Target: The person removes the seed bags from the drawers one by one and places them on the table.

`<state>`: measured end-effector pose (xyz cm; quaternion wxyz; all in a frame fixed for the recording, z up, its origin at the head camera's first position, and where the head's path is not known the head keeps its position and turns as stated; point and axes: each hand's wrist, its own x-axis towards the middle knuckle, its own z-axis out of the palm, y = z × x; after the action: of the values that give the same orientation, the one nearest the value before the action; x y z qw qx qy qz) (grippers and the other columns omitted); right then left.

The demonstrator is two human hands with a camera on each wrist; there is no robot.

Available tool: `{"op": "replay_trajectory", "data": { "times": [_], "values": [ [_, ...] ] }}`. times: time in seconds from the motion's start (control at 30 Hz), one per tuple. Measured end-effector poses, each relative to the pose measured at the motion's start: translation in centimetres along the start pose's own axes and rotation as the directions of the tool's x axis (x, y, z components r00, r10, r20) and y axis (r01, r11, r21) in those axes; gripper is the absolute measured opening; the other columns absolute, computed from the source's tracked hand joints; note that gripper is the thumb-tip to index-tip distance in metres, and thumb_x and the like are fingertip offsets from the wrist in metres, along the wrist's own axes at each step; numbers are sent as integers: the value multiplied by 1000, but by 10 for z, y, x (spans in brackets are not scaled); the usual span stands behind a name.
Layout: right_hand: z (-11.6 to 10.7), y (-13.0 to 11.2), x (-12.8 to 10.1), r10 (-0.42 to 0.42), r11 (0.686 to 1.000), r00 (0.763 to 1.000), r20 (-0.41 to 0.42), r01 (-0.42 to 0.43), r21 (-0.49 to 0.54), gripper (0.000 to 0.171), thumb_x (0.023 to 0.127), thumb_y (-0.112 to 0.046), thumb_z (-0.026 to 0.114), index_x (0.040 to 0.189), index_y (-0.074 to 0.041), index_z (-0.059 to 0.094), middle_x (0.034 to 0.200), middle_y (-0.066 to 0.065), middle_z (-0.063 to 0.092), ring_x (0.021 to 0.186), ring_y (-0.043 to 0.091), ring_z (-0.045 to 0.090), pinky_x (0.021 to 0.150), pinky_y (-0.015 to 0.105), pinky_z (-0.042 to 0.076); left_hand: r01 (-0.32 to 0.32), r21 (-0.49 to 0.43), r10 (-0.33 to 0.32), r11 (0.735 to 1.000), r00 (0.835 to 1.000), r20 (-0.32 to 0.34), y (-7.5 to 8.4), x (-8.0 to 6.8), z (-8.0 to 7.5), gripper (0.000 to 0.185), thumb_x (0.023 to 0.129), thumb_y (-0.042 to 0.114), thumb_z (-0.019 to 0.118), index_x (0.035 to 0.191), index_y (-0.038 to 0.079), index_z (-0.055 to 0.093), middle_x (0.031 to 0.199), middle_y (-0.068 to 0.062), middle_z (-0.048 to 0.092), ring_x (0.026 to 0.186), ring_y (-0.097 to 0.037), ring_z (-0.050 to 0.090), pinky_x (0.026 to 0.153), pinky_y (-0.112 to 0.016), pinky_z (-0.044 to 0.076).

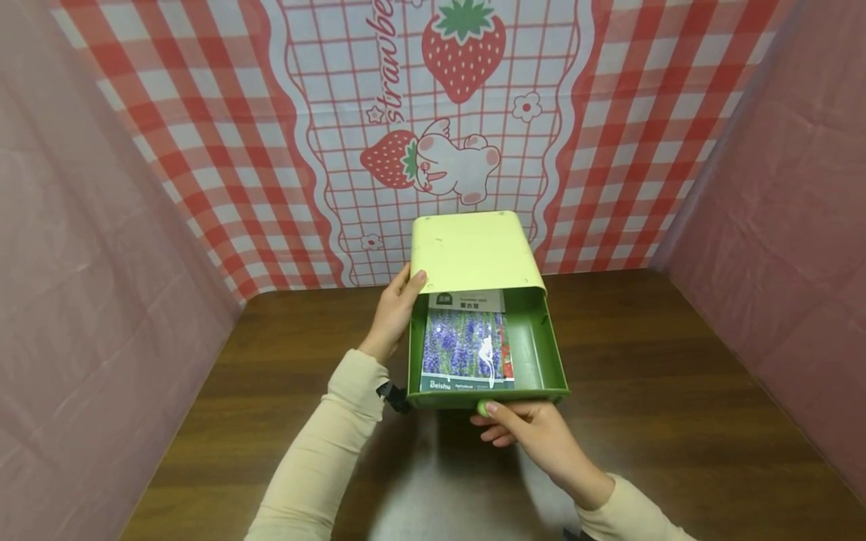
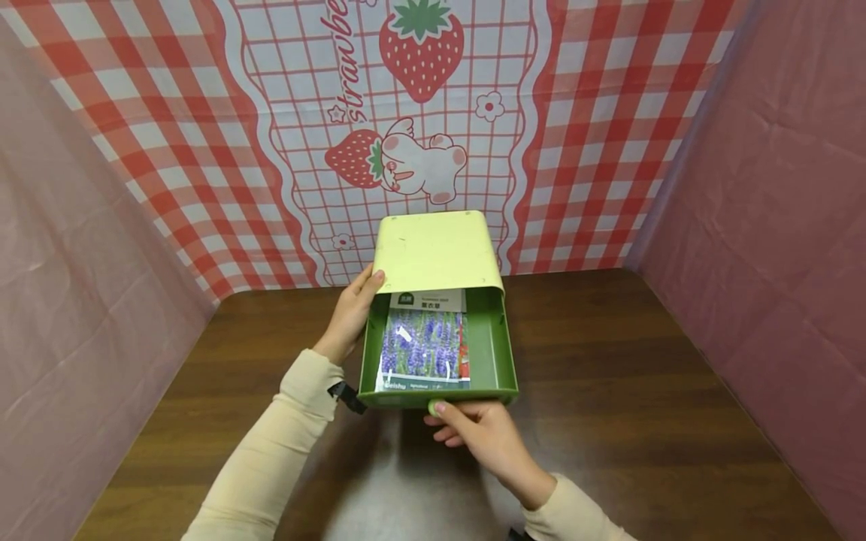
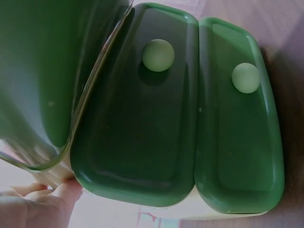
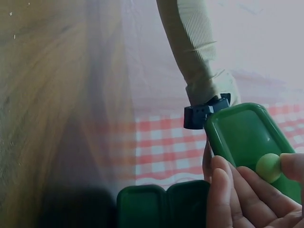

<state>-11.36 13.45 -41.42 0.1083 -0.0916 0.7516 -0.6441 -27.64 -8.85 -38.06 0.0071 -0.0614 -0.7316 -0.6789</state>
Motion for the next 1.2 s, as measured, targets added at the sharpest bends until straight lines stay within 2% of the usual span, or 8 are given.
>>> {"op": "replay_trajectory", "data": {
  "times": [0.17,0.4,0.53,0.7,0.9,1.0,1.13,1.2],
  "values": [
    [-7,-5,-3,16,993,997,80,-7,-117,42,101,-32,55,109,6,71,100,20,74,80,19,73,71,35,61,3,4,-3,1000,1000,-3,0,0,0,76,97,55,51,157,17,25,156,-10,38,137,-28,45,112,-42,42],
    [-26,-23,-13,-94,944,975,199,151,-294,29,100,-30,56,106,-9,74,93,7,76,78,7,70,71,29,61,2,18,-2,1000,1000,-5,-2,0,0,76,97,56,50,157,17,25,159,-8,32,141,-28,41,114,-44,39],
    [-37,-42,-19,-161,920,970,181,214,-328,21,98,-28,60,97,-14,75,86,2,75,74,7,69,68,29,61,3,18,-2,1000,1000,-3,-2,-1,0,74,97,57,50,156,20,25,159,-7,33,141,-27,40,114,-43,39],
    [-53,-71,-23,-296,878,951,87,307,-368,14,96,-17,63,89,-12,73,77,-2,73,68,10,68,62,28,59,3,15,-4,1000,1000,2,-2,0,0,75,96,57,50,156,20,26,158,-7,35,138,-28,44,112,-44,41],
    [-67,-99,-11,-426,814,904,-32,367,-450,12,95,-12,64,86,-12,72,76,-2,71,69,10,69,62,22,58,4,46,-4,999,1000,-6,-1,0,0,74,97,57,49,157,20,25,161,-5,30,145,-27,34,118,-44,33],
    [-70,-107,1,-503,758,861,-80,395,-518,12,94,-12,65,85,-15,71,77,-4,70,70,5,65,63,17,54,7,37,-7,999,1000,-7,-1,-1,0,74,97,56,49,157,20,25,160,-6,31,143,-27,36,117,-44,35],
    [-72,-110,21,-587,686,803,-104,424,-592,9,94,-13,66,87,-15,71,81,-5,68,75,3,58,66,13,49,9,22,-9,1000,1000,-8,-1,-1,0,75,97,56,50,157,18,25,159,-7,33,141,-27,40,115,-43,38],
    [-72,-109,31,-598,666,796,-94,428,-611,7,94,-15,66,91,-12,72,85,-5,68,77,3,57,68,14,48,9,20,-8,1000,1000,-5,-1,-1,0,75,97,56,50,157,18,25,159,-7,32,142,-27,38,116,-43,36]
  ]
}}
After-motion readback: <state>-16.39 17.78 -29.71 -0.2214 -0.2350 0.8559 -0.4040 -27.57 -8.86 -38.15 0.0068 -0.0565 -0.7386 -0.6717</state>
